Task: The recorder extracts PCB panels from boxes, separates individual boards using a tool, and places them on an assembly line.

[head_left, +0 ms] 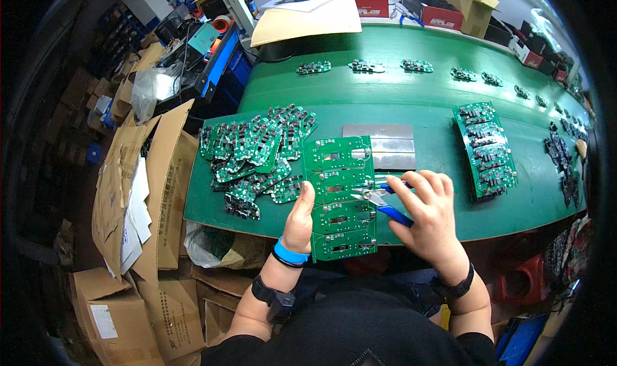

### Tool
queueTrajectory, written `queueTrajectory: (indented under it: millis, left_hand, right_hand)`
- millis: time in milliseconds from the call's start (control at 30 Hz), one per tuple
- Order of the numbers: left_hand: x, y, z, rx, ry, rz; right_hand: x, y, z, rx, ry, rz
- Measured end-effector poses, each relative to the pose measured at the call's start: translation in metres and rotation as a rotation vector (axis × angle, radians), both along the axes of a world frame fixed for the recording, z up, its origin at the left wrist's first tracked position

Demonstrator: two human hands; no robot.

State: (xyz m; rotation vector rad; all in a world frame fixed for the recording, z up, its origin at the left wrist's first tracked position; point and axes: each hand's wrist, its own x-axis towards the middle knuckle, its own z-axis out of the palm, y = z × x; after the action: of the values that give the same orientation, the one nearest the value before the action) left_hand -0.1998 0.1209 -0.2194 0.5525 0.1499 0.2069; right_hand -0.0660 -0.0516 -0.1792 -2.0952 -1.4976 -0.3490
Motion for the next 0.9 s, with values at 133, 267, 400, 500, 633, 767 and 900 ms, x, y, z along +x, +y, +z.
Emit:
queueTrajectory:
  millis: [133,267,400,500,633,767,900]
  left_hand:
    - [0.001,-0.004,0.005,0.238,0.056,0.074]
    - [0.002,-0.008,0.009,0.325,0.078,0.148]
    - [0.0,-0.008,0.01,0.34,0.084,0.14]
    - [0.0,-0.008,0.012,0.43,0.117,0.131]
    - [-0.001,-0.008,0.012,0.427,0.118,0.123]
    - [-0.001,-0.007,0.01,0.445,0.122,0.113]
    - [0.0,-0.008,0.01,0.464,0.12,0.127]
  right_hand:
    - [-0.004,0.007,0.001,-0.017,-0.025,-0.011]
    - [-0.004,0.01,-0.001,-0.023,-0.045,-0.009]
    - [-0.004,0.01,0.002,-0.03,-0.049,-0.004]
    - [-0.003,0.009,0.002,-0.044,-0.05,-0.002]
    - [-0.004,0.008,0.001,-0.057,-0.067,-0.004]
    - [-0.005,0.008,0.0,-0.055,-0.087,-0.016]
    - [-0.005,0.008,0.003,-0.063,-0.08,-0.017]
